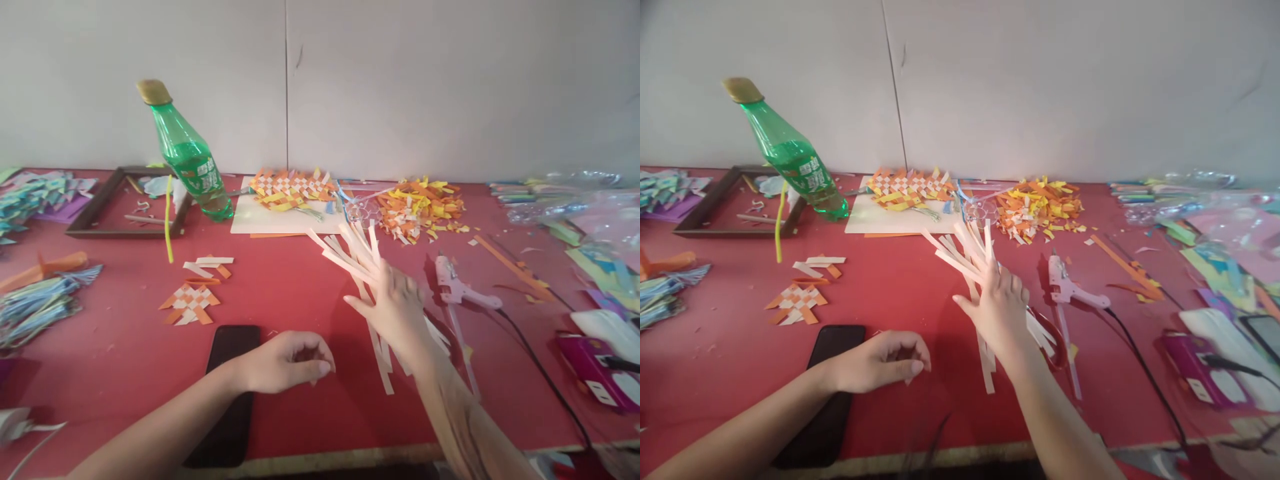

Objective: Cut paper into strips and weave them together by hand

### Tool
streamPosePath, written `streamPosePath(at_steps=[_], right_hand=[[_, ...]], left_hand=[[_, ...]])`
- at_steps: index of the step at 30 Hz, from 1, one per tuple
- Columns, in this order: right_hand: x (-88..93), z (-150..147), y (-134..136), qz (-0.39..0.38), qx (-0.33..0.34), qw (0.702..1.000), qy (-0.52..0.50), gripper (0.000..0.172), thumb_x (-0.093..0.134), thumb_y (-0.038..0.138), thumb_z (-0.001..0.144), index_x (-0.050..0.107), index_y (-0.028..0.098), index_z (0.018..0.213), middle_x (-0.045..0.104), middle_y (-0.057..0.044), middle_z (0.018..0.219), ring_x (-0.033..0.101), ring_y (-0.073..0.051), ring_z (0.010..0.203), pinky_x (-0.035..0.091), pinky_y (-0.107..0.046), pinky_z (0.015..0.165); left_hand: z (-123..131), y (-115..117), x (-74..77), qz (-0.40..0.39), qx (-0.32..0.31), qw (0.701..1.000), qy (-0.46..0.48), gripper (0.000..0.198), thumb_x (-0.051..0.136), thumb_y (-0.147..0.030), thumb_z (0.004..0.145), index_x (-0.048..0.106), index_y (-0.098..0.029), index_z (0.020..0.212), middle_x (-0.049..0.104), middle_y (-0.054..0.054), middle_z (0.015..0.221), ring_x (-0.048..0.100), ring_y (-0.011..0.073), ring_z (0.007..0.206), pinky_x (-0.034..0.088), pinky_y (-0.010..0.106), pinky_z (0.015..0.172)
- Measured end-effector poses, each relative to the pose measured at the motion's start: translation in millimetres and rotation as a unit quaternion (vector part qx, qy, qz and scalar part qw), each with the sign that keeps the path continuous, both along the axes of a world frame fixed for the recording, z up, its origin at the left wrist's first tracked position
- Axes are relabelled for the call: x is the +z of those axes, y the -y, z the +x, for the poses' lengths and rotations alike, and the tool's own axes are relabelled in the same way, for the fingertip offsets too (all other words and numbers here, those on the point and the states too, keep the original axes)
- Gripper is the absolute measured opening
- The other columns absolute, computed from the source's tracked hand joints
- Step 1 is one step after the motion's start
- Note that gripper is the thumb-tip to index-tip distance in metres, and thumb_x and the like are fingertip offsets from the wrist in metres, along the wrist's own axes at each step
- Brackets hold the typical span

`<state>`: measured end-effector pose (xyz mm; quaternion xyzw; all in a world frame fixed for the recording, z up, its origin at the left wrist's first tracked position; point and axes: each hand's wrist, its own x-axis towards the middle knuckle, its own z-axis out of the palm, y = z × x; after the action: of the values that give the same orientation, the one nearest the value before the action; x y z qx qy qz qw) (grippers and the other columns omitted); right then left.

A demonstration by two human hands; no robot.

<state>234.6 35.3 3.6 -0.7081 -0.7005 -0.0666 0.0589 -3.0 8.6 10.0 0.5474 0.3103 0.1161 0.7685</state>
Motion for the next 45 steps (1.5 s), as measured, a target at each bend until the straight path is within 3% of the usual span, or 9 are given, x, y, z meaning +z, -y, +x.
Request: streamPosePath(at_steps=[10,15,20,28,34,38,45], right_hand=[[-17.4,-1,6,0.022,0.064,0.997,-0.040,0.069,0.064,0.036,0.086,0.035,0.002,0.139,0.053,-0.029,0.136,0.051,-0.041,0.124,0.043,-0.049,0.098],[-20.8,-1,7,0.010,0.039,0.999,-0.034,0.074,0.059,0.039,0.088,0.031,-0.003,0.141,0.051,-0.032,0.136,0.051,-0.045,0.122,0.043,-0.054,0.096],[-25.7,-1,9,0.034,0.066,0.996,-0.049,0.069,0.058,0.037,0.088,0.035,-0.002,0.139,0.053,-0.031,0.135,0.046,-0.042,0.128,0.040,-0.052,0.101],[-22.4,-7,9,-0.020,-0.004,0.998,-0.054,0.076,0.058,0.044,0.087,0.033,-0.004,0.141,0.046,-0.032,0.141,0.042,-0.048,0.127,0.041,-0.060,0.095],[-24.3,-3,9,0.029,0.058,0.994,-0.088,0.066,0.059,0.037,0.087,0.039,0.000,0.137,0.063,-0.024,0.120,0.051,-0.040,0.117,0.043,-0.051,0.097],[-24.8,-2,9,0.066,0.059,0.993,-0.083,0.063,0.060,0.031,0.083,0.040,-0.001,0.135,0.061,-0.026,0.121,0.055,-0.038,0.112,0.045,-0.050,0.094],[-11.1,-10,3,-0.003,0.041,0.998,-0.042,0.056,0.053,0.011,0.075,0.044,-0.002,0.129,0.064,-0.023,0.102,0.060,-0.035,0.095,0.047,-0.044,0.083]], left_hand=[[1,-1,4.9,-0.009,0.002,1.000,0.002,0.038,0.061,-0.051,0.087,0.060,-0.014,0.093,0.054,-0.002,0.073,0.048,0.0087,0.063,0.040,0.022,0.062],[1,-2,6.7,-0.008,0.003,1.000,-0.007,0.034,0.060,-0.047,0.089,0.060,-0.014,0.093,0.053,-0.003,0.070,0.045,0.0078,0.059,0.039,0.022,0.060],[0,-3,6.8,-0.008,0.000,1.000,-0.017,0.033,0.060,-0.047,0.089,0.060,-0.014,0.094,0.054,-0.003,0.070,0.045,0.0076,0.057,0.037,0.022,0.057],[1,-4,10.3,-0.010,0.003,1.000,-0.025,0.035,0.060,-0.049,0.088,0.059,-0.014,0.093,0.054,-0.004,0.070,0.044,0.0069,0.056,0.036,0.021,0.055],[1,-5,11.3,-0.007,0.002,1.000,-0.029,0.033,0.059,-0.047,0.089,0.059,-0.014,0.092,0.053,-0.004,0.070,0.043,0.0064,0.055,0.036,0.020,0.053],[1,-4,9.7,-0.005,0.000,1.000,-0.029,0.035,0.058,-0.049,0.089,0.059,-0.014,0.093,0.053,-0.003,0.070,0.044,0.0065,0.055,0.036,0.020,0.053],[0,-2,6.2,0.021,-0.027,0.999,-0.018,0.033,0.058,-0.046,0.090,0.062,-0.013,0.097,0.058,0.000,0.077,0.051,0.0090,0.065,0.042,0.021,0.062]])
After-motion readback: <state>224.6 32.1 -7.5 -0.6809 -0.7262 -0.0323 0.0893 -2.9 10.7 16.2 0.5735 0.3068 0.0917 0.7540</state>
